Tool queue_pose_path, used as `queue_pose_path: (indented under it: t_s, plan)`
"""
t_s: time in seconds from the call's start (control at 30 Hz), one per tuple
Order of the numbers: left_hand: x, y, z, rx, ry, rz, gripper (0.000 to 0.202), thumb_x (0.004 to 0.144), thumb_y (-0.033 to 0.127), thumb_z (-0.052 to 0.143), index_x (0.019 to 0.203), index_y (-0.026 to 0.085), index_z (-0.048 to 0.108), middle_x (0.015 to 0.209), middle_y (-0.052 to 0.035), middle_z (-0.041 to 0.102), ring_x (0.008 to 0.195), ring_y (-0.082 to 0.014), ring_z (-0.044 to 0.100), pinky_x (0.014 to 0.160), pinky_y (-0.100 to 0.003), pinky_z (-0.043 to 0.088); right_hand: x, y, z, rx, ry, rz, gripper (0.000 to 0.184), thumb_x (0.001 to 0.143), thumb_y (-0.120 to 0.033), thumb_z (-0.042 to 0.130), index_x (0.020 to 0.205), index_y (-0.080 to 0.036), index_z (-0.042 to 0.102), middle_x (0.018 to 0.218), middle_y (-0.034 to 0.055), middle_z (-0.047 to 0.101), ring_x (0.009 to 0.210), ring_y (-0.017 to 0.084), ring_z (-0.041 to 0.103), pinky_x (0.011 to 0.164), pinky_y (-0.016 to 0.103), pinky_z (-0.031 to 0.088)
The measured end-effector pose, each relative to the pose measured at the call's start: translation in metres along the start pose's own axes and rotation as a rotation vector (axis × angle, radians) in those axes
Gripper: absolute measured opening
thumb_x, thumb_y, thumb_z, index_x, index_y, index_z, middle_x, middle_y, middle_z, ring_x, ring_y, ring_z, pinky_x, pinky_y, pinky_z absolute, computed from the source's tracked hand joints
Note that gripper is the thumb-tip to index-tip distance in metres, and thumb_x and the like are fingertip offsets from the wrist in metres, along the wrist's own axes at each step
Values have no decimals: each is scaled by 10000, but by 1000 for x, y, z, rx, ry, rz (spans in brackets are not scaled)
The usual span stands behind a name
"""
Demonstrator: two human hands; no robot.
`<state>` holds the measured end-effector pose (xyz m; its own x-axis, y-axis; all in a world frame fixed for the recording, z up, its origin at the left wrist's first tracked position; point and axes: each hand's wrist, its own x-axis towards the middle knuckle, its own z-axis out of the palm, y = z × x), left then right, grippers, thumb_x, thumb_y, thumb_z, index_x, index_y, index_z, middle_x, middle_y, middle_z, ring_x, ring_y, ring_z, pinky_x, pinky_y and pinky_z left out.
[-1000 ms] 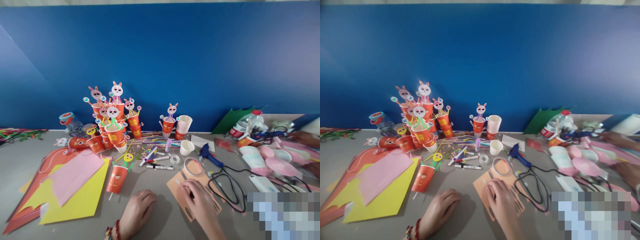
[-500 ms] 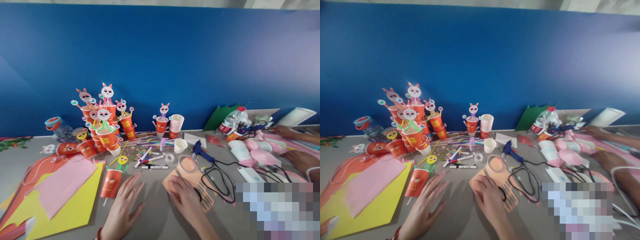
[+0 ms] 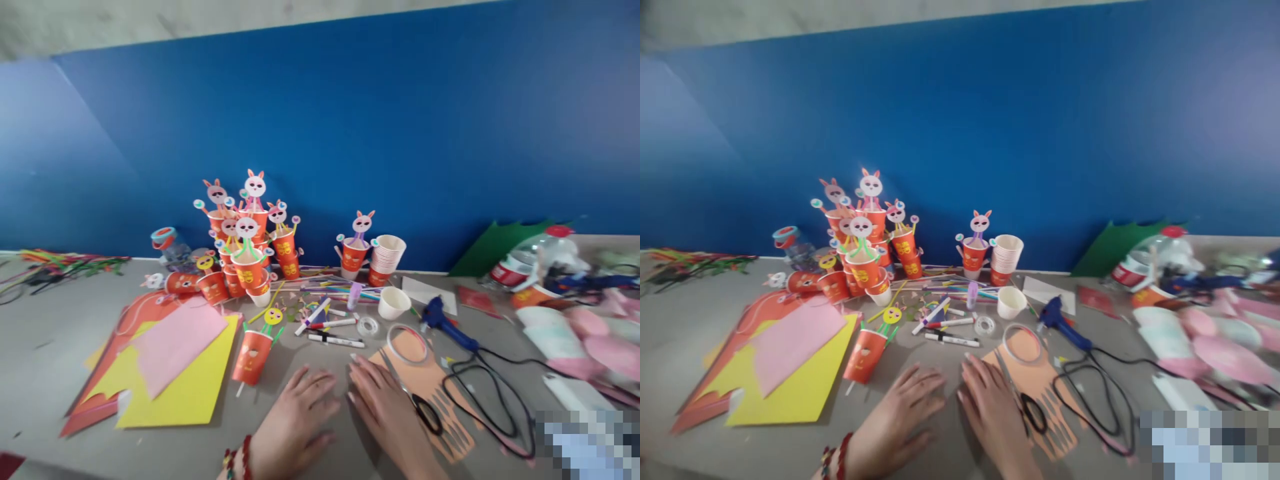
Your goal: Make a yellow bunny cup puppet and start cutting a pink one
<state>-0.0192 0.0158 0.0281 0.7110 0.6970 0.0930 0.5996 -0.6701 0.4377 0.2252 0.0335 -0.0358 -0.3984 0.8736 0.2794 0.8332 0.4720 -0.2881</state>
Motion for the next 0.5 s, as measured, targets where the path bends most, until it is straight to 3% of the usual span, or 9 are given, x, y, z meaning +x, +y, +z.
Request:
queue_pose_path:
  t_s: [0.1,0.2,0.3,0.5]
  plan:
    - [-14,-10,-10,8,185,-74,367,926,190,538,1290,229,559,1425,-93,578,1357,-247,489,1160,-492,383,-10,11,3,6,62,23,389,913,-302,532,1287,-215,592,1316,109,652,1196,293,619,977,465,537]
    - [-25,-16,-9,-6,264,-141,322,950,204,514,1264,229,581,1349,-103,629,1272,-240,564,1075,-425,480,-19,15,0,-42,111,27,377,877,-294,562,1238,-192,604,1242,121,688,1140,309,655,905,441,571]
    - [-24,-12,0,-32,231,-123,290,923,202,541,1201,232,620,1310,-95,656,1229,-246,597,1037,-407,510,-17,11,-7,-81,91,46,341,822,-196,571,1157,-212,629,1169,103,715,1066,300,686,833,404,587]
    - [-4,4,15,-81,8,-56,296,850,243,662,1144,239,636,1334,-71,639,1214,-280,594,1026,-438,504,-1,0,-14,-123,33,76,372,692,-89,599,1037,-221,646,1089,86,728,970,299,700,764,387,586]
